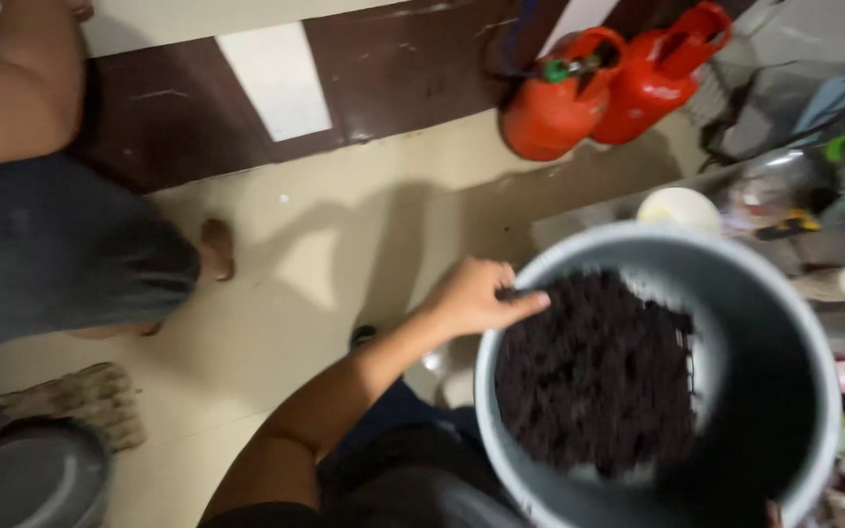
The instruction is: Mixing and kneading dark dough by hand in a large grey bowl.
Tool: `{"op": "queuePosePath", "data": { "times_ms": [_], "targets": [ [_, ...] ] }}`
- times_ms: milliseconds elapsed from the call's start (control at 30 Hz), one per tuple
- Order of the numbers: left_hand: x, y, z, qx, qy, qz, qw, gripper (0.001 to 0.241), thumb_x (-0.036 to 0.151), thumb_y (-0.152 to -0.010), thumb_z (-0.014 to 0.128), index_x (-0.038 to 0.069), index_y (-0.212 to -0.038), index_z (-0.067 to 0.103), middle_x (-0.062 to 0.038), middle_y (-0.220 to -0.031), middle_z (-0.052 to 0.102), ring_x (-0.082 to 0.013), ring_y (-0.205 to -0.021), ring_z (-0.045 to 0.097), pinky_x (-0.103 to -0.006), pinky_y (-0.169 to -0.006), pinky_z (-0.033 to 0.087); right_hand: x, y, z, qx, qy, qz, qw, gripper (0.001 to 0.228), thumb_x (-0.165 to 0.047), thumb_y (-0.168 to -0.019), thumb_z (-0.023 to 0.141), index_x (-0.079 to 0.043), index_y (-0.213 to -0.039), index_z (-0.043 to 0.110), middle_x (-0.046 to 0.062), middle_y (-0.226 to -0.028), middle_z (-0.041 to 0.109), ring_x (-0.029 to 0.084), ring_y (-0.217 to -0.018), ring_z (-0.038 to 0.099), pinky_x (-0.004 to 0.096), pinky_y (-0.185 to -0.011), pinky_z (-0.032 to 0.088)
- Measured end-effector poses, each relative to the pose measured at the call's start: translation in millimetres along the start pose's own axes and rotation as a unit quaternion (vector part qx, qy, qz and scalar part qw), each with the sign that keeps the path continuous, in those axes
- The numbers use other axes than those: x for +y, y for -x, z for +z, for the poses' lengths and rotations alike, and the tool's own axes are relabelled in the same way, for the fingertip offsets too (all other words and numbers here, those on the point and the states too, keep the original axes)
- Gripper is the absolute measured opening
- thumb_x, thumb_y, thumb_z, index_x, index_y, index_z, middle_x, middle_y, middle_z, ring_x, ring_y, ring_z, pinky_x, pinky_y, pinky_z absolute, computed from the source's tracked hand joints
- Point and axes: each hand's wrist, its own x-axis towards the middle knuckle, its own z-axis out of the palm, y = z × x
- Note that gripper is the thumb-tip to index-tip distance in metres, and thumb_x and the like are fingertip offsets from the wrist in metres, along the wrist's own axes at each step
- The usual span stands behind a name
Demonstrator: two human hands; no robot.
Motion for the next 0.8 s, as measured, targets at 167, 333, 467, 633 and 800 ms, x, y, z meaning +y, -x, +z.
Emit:
{"op": "queuePosePath", "data": {
  "times_ms": [167,333,467,633,800],
  "targets": [
    [-50.8,39.1,-131.0,0.071,0.012,-0.063,0.995,0.056,0.061,-0.083,0.072,0.005,-0.082,0.076,-0.012,-0.062,0.067,-0.0251,-0.054,0.065,-0.0396,-0.054,0.051,-197.0,26.8,173.2,-0.010,0.019,-0.027,0.999,0.029,-0.021,-0.110,0.077,0.007,-0.105,0.071,0.004,-0.084,0.068,0.010,-0.081,0.059,0.027,-0.072,0.048],
    [-114.5,70.0,-229.5,0.194,0.025,-0.168,0.966,0.051,0.056,-0.089,0.069,0.005,-0.085,0.076,-0.006,-0.061,0.068,-0.0152,-0.052,0.062,-0.0328,-0.052,0.050,-390.5,2.1,338.4,-0.165,0.033,-0.040,0.985,0.029,-0.023,-0.102,0.069,0.006,-0.104,0.071,0.005,-0.077,0.065,0.011,-0.066,0.054,0.030,-0.057,0.043],
    [-174.1,73.0,-288.5,0.260,-0.028,-0.274,0.925,0.062,0.058,-0.098,0.061,0.002,-0.074,0.073,-0.015,-0.061,0.065,-0.0278,-0.056,0.063,-0.0406,-0.058,0.047,-479.5,-15.9,457.4,-0.202,0.034,-0.111,0.973,0.029,-0.023,-0.098,0.070,0.006,-0.106,0.070,0.004,-0.080,0.070,0.010,-0.068,0.058,0.029,-0.060,0.048],
    [-232.4,62.6,-377.0,0.362,-0.143,-0.365,0.846,0.065,0.060,-0.102,0.048,0.003,-0.080,0.072,-0.027,-0.075,0.066,-0.0477,-0.077,0.068,-0.0567,-0.066,0.052,-552.6,-54.5,610.5,-0.315,0.020,-0.167,0.934,0.029,-0.021,-0.097,0.069,0.007,-0.092,0.073,0.008,-0.069,0.069,0.013,-0.061,0.057,0.034,-0.055,0.049],
    [-310.9,66.4,-442.8,0.439,-0.225,-0.369,0.787,0.064,0.054,-0.112,0.051,0.001,-0.084,0.072,-0.029,-0.082,0.066,-0.0497,-0.080,0.066,-0.0569,-0.072,0.051,-690.9,-37.3,732.6,-0.395,-0.003,-0.224,0.891,0.026,-0.019,-0.095,0.069,0.006,-0.089,0.067,0.006,-0.063,0.064,0.010,-0.056,0.054,0.032,-0.051,0.045]
  ]
}}
